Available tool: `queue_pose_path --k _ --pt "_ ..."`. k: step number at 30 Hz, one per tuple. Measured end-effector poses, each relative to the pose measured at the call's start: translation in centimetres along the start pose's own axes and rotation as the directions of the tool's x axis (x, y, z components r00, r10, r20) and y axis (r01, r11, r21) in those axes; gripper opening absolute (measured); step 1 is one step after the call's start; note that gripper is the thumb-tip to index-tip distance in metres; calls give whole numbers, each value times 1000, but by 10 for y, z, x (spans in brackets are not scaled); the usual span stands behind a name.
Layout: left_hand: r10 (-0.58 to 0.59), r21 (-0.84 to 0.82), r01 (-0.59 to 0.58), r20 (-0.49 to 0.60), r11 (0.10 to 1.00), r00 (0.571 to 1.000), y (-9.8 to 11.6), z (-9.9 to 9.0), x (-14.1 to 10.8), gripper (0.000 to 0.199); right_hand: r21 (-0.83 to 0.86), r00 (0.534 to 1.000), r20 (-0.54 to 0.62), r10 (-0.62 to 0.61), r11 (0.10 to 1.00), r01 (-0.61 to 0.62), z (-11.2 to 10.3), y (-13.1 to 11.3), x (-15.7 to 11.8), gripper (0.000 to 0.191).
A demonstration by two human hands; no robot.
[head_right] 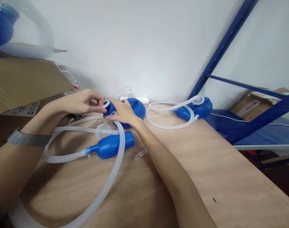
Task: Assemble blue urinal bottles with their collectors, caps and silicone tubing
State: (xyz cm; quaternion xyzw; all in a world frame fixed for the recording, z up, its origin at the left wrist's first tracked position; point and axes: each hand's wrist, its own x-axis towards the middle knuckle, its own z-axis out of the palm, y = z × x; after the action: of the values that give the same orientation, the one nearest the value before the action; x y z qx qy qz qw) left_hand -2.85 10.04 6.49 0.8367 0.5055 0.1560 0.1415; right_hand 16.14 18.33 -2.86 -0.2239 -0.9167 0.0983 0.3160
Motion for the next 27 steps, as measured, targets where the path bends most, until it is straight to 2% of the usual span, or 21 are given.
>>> queue_pose_path --k 5,11,18,23,27 --pt "-18 -66 16 -23 998 1000 2 -1 -1 37 -18 1000 6 14 1000 -14 0 1 1 43" --pt "-82 -63 80 -19 995 996 8 -2 -1 33 -42 1000 6 15 999 -15 1 2 2 42" --pt "-82 -151 54 -184 987 979 20 -17 -17 40 -46 1000 -5 19 999 -20 -2 1 0 44" --pt "-123 -3 123 -99 992 987 25 -22 -21 30 -38 1000 -8 22 999 -22 -3 -1 -1 39" --pt "-119 131 119 -8 984 993 12 -17 -14 31 -10 1000 6 19 1000 -19 -2 1 -1 41"
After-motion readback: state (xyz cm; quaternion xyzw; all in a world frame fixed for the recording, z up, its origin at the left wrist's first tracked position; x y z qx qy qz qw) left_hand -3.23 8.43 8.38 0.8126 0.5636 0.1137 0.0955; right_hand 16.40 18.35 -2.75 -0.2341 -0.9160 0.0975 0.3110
